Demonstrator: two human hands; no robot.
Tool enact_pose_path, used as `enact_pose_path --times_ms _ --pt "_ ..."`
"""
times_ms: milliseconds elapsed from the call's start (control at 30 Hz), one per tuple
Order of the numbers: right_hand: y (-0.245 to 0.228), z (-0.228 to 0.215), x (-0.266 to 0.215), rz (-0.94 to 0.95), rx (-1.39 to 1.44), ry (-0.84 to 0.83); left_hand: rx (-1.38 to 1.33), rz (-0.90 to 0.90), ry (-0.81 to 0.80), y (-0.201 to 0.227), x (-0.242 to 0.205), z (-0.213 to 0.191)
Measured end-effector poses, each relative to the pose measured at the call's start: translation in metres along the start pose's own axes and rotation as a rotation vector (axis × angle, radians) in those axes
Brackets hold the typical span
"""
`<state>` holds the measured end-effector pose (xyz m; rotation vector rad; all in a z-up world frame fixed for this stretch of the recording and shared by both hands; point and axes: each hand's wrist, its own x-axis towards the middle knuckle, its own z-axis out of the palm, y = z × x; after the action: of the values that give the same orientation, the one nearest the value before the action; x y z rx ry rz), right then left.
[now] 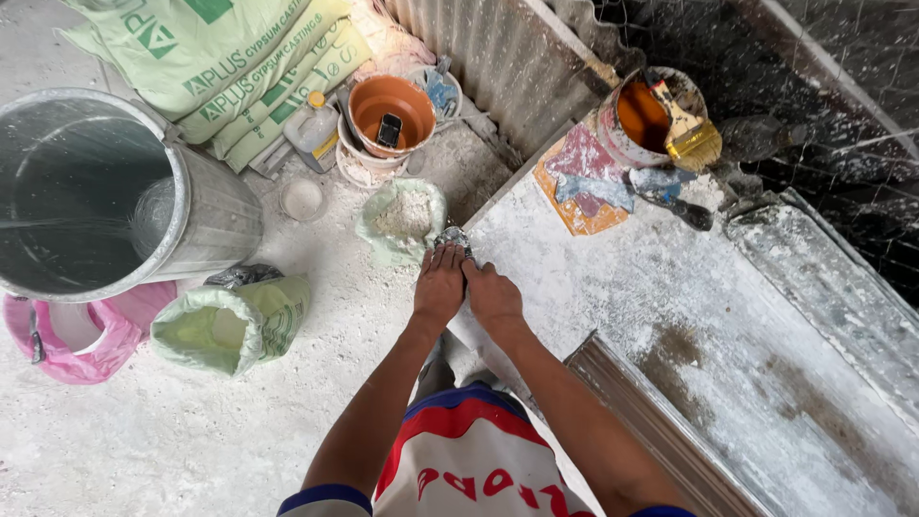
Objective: The person cleans a long brown molding piece with a brush and water. They then move to a tap to fill a pink cup with water.
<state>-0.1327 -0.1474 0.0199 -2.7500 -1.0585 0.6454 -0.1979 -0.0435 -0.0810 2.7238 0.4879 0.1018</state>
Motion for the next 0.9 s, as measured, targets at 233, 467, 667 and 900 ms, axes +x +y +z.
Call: enact_pose_path --times_ms 233,467,667,900 --pt "0.028 -0.012 -0.064 0.016 0.170 -0.026 -0.036 0.114 -0.046 0.047 -0.037 -0.025" --pt "0.071 -0.030 -0.070 0.299 1.169 -0.326 -0.238 -0.057 0.067 0.058 -0.059 -0.081" --pt "0.024 -0.009 0.002 0.262 1.245 -0.316 -0.132 -0.039 -0.042 0.015 -0.019 -0.069" --pt "0.025 0.010 -0.026 0.296 1.151 -0.332 -0.113 0.042 -0.134 0.021 -0.023 -0.055"
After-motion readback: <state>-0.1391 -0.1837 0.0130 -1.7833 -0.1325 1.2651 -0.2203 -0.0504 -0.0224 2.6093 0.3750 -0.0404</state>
